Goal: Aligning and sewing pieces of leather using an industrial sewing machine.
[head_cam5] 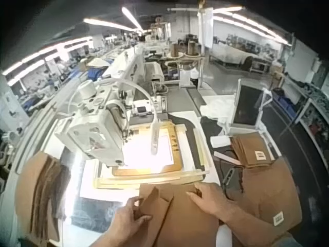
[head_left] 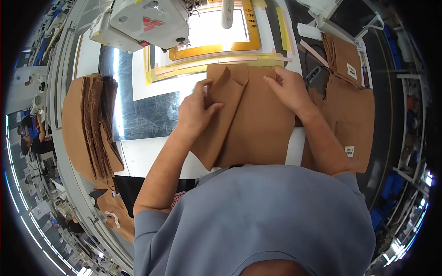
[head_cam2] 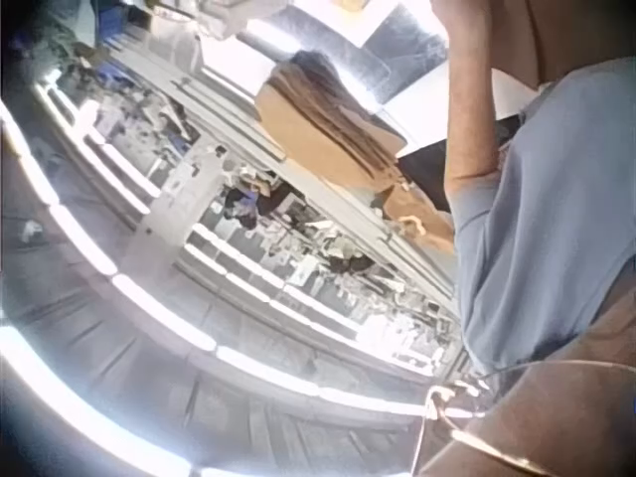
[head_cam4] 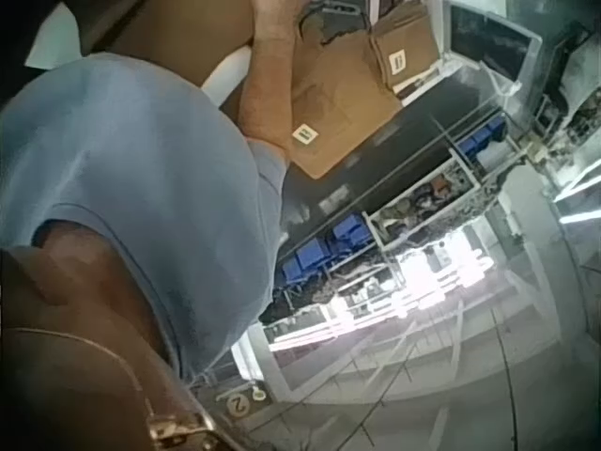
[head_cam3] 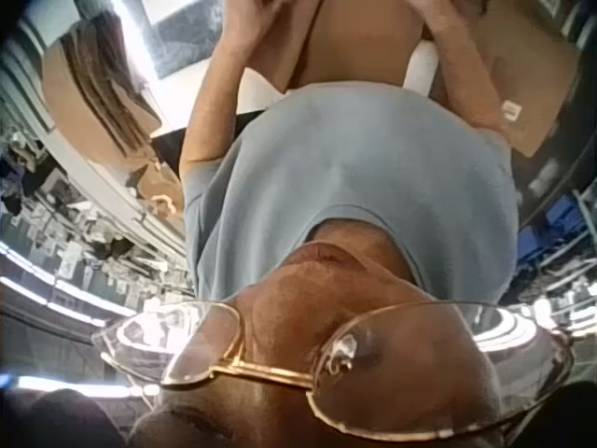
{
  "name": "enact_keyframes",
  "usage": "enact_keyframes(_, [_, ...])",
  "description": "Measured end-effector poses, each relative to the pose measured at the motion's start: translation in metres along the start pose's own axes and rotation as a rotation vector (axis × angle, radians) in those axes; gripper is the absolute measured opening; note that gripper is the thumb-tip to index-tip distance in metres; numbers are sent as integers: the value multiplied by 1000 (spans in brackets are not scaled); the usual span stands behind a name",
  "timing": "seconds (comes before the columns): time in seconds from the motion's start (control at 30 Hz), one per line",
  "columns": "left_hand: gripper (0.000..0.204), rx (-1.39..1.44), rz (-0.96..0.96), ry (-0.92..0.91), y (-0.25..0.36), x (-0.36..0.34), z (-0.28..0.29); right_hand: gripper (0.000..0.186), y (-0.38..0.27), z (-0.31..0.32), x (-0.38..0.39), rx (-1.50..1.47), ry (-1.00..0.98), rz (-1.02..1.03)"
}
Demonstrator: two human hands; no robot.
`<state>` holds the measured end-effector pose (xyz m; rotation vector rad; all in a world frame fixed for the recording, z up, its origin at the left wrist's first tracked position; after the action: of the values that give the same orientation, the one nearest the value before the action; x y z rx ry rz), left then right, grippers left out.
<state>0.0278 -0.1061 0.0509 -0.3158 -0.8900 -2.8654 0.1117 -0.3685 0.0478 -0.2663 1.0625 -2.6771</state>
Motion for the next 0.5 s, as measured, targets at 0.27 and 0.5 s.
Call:
enact_keyframes(0.27, [29,355,233,176,-148,35,71,33,-6,2,-12,28,89,97])
enact_keyframes(0.5, [47,480,204,314,-93,-4,83,30,-20,2,-27,31,204,237])
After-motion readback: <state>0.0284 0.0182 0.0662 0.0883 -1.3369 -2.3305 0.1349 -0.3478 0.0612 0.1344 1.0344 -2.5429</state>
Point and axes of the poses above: each hand's wrist, its own x-axis away from the middle knuckle, its own z-axis out of the back of the hand, y = z × x, the point moved 7 cm from there along -x, towards the middle knuckle, and after that the axes turned 2 degrees about -x, right-handed, at the moved point
